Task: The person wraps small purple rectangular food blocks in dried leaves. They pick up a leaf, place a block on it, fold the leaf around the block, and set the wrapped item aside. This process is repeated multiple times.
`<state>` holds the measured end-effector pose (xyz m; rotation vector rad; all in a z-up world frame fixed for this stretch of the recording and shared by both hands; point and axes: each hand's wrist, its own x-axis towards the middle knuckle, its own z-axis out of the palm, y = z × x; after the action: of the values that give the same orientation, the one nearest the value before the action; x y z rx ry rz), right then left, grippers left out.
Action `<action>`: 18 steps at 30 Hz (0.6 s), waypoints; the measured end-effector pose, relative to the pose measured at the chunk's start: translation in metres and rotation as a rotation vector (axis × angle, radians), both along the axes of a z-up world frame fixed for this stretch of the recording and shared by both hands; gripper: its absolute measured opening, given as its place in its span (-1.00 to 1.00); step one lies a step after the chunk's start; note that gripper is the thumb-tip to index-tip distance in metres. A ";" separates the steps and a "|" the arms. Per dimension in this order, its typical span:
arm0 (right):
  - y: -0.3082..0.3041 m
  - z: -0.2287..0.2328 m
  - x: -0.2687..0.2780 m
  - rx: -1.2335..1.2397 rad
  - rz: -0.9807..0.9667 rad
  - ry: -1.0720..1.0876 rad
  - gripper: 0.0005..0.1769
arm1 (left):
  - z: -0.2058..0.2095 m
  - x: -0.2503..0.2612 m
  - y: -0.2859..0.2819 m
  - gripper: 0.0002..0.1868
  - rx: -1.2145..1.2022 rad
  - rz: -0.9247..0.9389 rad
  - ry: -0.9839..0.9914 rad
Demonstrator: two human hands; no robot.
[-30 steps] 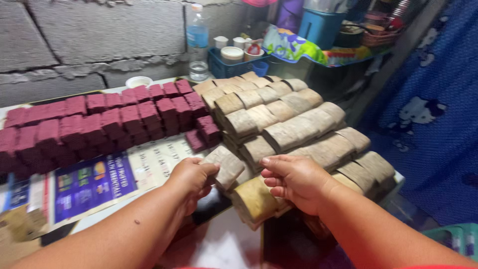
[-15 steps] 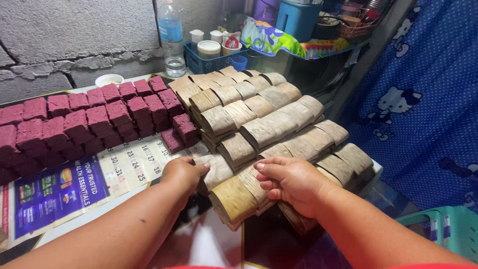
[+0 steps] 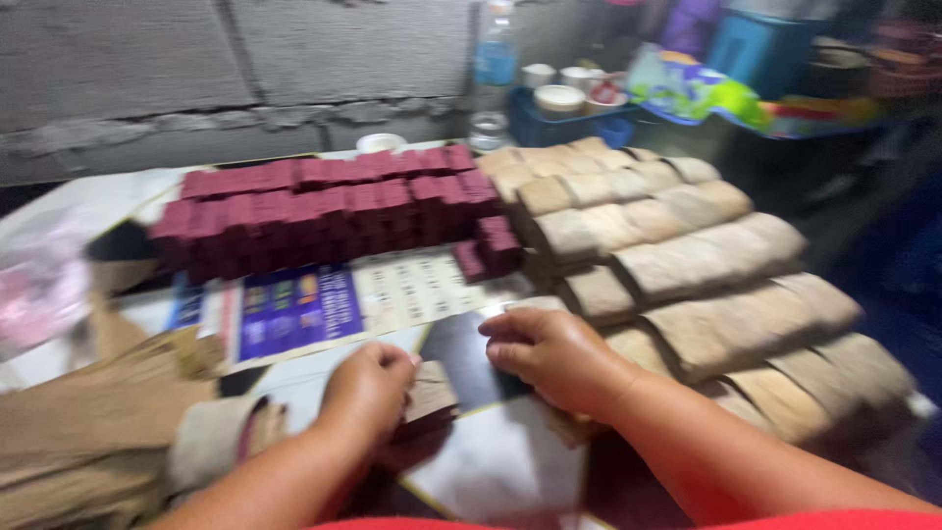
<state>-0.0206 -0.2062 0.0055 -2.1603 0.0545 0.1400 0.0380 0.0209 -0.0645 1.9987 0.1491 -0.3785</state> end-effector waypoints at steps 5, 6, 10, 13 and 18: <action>0.048 -0.032 0.025 -0.176 0.170 0.030 -0.43 | -0.022 -0.039 0.034 -0.64 0.276 0.072 -0.096; 0.054 -0.037 0.029 -0.207 0.153 0.054 -0.41 | -0.026 -0.039 0.038 -0.60 0.292 0.096 -0.092; 0.065 -0.050 0.037 -0.356 0.041 0.168 -0.41 | -0.033 -0.030 0.042 -0.47 0.295 0.131 -0.085; 0.070 -0.058 0.036 -0.184 -0.037 0.249 -0.42 | -0.031 -0.025 0.039 -0.45 0.108 0.154 0.052; 0.068 -0.056 0.028 0.140 -0.166 0.372 -0.45 | -0.010 -0.023 0.035 -0.46 -0.233 0.231 0.234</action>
<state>0.0071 -0.1379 -0.0506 -1.9562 0.4240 0.4355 0.0154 0.0559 -0.0747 1.6833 0.4580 -0.4575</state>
